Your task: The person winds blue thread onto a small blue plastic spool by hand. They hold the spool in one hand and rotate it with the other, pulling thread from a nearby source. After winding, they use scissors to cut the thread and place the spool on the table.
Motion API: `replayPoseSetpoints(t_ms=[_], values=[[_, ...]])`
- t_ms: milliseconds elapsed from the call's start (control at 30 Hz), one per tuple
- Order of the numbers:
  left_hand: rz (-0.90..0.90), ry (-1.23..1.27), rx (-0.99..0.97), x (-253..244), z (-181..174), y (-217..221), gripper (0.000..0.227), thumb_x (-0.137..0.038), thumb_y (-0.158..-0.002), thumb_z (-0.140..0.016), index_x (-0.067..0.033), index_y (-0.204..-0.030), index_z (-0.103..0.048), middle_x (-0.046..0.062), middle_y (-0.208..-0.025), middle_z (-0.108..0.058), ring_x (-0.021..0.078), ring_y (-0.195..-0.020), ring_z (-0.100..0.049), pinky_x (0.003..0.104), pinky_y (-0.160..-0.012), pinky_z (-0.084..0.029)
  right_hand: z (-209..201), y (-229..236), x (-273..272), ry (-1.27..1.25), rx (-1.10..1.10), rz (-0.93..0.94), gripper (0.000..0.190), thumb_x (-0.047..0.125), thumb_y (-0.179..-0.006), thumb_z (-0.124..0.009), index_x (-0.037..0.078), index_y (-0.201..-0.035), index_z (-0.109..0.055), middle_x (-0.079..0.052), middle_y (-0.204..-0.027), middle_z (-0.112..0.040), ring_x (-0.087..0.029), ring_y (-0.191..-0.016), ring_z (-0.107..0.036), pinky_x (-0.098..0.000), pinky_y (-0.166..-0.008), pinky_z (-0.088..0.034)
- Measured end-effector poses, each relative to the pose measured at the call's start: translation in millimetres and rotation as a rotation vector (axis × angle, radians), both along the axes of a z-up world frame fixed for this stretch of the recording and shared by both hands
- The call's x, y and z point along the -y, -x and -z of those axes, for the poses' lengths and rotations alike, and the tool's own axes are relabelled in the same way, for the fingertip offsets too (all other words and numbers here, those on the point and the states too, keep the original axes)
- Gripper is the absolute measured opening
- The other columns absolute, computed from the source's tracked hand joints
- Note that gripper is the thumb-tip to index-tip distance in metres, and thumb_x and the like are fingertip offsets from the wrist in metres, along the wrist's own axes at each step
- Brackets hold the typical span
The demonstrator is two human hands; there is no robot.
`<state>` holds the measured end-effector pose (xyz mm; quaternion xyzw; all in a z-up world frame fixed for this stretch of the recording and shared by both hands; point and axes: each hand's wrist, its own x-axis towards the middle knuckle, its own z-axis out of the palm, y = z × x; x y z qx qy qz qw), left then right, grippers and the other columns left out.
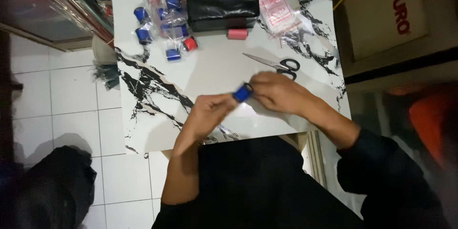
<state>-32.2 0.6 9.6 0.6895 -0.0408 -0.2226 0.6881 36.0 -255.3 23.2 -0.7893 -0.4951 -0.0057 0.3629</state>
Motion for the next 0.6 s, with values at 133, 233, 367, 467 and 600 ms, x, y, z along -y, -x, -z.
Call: replayPoseSetpoints(t_ms=[133,233,367,467,600], values=[[-0.210,-0.137,-0.048,-1.7,-21.3,-5.5,0.027,-0.021,-0.099,-0.067,-0.0076,-0.122,-0.073,0.008,-0.071,-0.071,0.0098,-0.062,-0.057,0.025,-0.059,-0.050,-39.3,15.6,-8.5,0.022,0.098,-0.042,0.012,0.004,-0.096,-0.062,0.005,-0.084,-0.064,-0.012,-0.078,-0.063,-0.036,-0.071,-0.063,-0.0478,-0.063,-0.050],[-0.041,-0.185,-0.033,-1.2,-3.1,1.2,0.025,-0.015,-0.098,-0.064,-0.0060,-0.118,-0.075,0.017,-0.083,-0.076,0.0147,-0.073,-0.058,0.035,-0.069,-0.052,-48.7,20.1,-6.8,-0.008,0.191,-0.034,0.016,0.010,-0.101,-0.053,0.005,-0.093,-0.065,-0.012,-0.087,-0.063,-0.036,-0.077,-0.062,-0.0486,-0.065,-0.049],[0.201,-0.053,0.002,4.4,-27.1,15.3,0.028,-0.017,-0.094,-0.069,-0.0097,-0.120,-0.074,0.014,-0.085,-0.077,0.0151,-0.081,-0.059,0.035,-0.077,-0.054,-50.1,18.0,-6.4,-0.079,0.228,0.015,0.015,0.004,-0.100,-0.055,0.003,-0.103,-0.069,-0.012,-0.090,-0.063,-0.036,-0.078,-0.062,-0.0459,-0.067,-0.050],[0.110,-0.031,-0.023,0.0,-40.8,16.6,0.030,-0.019,-0.094,-0.070,-0.0098,-0.122,-0.073,0.011,-0.072,-0.072,0.0139,-0.069,-0.057,0.029,-0.069,-0.052,-26.7,17.5,1.4,-0.033,0.195,0.034,0.015,0.008,-0.102,-0.053,0.005,-0.103,-0.068,-0.010,-0.090,-0.062,-0.034,-0.079,-0.061,-0.0447,-0.070,-0.050],[-0.194,-0.093,-0.054,-0.6,-37.2,6.2,0.031,-0.021,-0.097,-0.068,-0.0082,-0.124,-0.074,0.004,-0.068,-0.066,0.0078,-0.064,-0.052,0.023,-0.059,-0.048,-31.4,38.8,-8.4,0.089,0.182,-0.012,0.010,0.004,-0.098,-0.057,0.002,-0.095,-0.067,-0.013,-0.081,-0.062,-0.034,-0.073,-0.062,-0.0457,-0.069,-0.052]])
